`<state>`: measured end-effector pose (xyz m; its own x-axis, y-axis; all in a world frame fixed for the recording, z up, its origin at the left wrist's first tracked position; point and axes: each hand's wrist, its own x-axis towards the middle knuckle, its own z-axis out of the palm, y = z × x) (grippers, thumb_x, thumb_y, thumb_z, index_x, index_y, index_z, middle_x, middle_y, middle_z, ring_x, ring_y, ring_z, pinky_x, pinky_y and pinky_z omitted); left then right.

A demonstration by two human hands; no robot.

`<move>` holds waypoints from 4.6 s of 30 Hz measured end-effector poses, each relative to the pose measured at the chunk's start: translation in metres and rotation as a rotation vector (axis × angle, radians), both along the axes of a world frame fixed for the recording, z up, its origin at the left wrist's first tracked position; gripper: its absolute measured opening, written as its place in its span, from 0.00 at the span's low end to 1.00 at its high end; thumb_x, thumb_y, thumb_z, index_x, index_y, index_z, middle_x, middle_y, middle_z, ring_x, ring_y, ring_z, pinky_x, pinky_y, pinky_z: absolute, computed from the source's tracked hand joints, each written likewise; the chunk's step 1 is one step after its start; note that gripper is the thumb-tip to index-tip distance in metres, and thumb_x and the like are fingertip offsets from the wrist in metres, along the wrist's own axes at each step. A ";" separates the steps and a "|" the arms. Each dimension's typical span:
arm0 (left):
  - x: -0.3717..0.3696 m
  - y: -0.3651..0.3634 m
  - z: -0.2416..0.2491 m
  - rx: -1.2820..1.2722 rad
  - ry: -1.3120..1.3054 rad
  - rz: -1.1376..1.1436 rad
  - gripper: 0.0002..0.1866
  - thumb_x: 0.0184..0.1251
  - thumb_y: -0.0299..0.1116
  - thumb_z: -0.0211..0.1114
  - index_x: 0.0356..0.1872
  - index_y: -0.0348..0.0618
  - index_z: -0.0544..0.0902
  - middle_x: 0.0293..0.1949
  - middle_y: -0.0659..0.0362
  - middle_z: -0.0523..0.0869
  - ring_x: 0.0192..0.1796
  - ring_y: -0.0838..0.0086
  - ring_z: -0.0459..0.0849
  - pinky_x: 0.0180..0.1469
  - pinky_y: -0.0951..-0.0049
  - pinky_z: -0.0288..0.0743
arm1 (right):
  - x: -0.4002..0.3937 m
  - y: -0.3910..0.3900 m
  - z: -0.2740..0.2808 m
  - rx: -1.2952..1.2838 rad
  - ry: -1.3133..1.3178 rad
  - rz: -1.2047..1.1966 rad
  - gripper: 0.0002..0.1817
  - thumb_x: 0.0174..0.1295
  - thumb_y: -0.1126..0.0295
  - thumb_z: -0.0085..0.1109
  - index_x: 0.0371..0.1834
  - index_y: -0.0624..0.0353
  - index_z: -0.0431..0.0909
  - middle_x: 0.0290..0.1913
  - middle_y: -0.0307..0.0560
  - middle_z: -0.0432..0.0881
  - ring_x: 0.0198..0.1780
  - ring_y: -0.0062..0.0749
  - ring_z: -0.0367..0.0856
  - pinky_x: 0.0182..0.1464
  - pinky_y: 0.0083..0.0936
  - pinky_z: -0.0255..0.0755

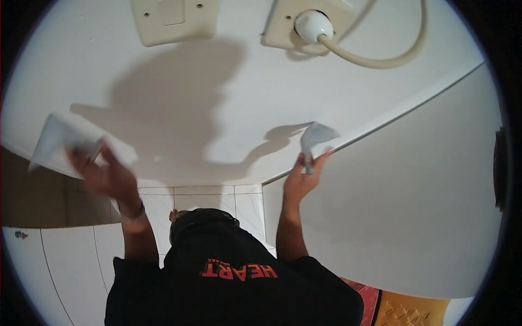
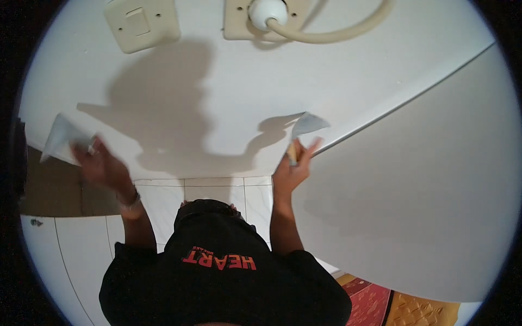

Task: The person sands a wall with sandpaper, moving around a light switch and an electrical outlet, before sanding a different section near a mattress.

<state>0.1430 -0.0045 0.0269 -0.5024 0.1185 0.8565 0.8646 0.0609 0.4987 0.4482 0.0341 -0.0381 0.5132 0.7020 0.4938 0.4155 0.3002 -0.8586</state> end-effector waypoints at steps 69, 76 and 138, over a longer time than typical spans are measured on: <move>-0.034 0.108 0.000 0.287 0.226 -0.083 0.27 0.70 0.42 0.34 0.61 0.31 0.63 0.66 0.43 0.55 0.69 0.52 0.49 0.67 0.54 0.40 | -0.054 0.057 0.115 -0.131 0.213 0.626 0.14 0.59 0.62 0.56 0.27 0.65 0.79 0.23 0.39 0.78 0.23 0.18 0.72 0.29 0.17 0.66; -0.032 0.104 0.001 0.282 0.234 -0.069 0.27 0.70 0.42 0.33 0.61 0.31 0.63 0.66 0.43 0.55 0.69 0.53 0.50 0.67 0.55 0.40 | -0.101 0.052 -0.089 -0.379 -0.499 0.626 0.19 0.53 0.61 0.61 0.18 0.68 0.73 0.22 0.63 0.74 0.27 0.56 0.73 0.30 0.41 0.65; -0.038 0.104 -0.001 0.290 0.308 -0.038 0.26 0.69 0.45 0.41 0.56 0.31 0.68 0.62 0.41 0.62 0.66 0.51 0.57 0.65 0.54 0.50 | -0.014 0.031 0.114 0.266 0.502 0.094 0.12 0.61 0.66 0.53 0.40 0.66 0.73 0.34 0.41 0.75 0.36 0.22 0.71 0.41 0.20 0.68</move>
<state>0.1055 0.0995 0.0258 -0.2175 -0.1358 0.9666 0.9749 -0.0785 0.2084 0.4346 0.0651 0.0764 0.6715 0.6411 0.3717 -0.0624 0.5487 -0.8337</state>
